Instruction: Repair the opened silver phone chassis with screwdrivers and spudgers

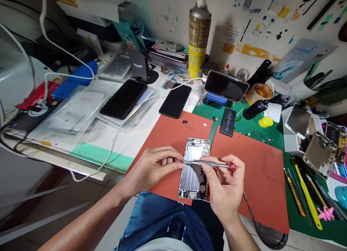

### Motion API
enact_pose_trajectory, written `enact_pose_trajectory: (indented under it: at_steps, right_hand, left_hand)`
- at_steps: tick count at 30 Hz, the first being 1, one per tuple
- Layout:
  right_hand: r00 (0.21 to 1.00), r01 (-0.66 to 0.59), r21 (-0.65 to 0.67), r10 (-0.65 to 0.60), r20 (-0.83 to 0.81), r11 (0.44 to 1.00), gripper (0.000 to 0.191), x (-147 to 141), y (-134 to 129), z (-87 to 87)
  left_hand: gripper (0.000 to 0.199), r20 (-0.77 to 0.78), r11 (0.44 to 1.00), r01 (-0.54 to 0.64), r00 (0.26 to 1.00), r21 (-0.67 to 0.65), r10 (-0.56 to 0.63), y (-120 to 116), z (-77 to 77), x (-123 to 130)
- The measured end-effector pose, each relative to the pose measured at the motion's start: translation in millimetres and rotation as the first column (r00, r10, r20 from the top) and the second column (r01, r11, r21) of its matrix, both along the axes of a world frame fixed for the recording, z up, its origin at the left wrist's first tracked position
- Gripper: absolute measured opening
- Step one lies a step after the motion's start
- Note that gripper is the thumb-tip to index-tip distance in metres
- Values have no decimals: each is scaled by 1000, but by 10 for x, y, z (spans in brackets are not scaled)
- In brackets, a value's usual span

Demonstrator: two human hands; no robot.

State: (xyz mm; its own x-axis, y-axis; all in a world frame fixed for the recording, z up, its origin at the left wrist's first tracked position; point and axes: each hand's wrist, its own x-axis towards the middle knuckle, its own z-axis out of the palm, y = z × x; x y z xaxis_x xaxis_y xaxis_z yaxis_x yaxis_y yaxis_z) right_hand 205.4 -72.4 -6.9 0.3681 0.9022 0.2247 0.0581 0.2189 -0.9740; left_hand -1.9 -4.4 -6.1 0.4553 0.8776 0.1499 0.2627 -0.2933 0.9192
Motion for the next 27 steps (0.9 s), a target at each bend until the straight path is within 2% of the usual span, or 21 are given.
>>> enact_pose_trajectory:
  at_steps: [11, 27]
  right_hand:
    - [1000, 9, 13, -9, 2, 1000, 38, -6, -15, -24]
    - [1000, 0, 27, 0, 10, 1000, 37, -3, -44, -52]
  left_hand:
    - [7, 38, 999, 1, 999, 37, -2, -23, 13, 3]
    - [8, -32, 992, 16, 999, 121, -12, -50, -4, -12]
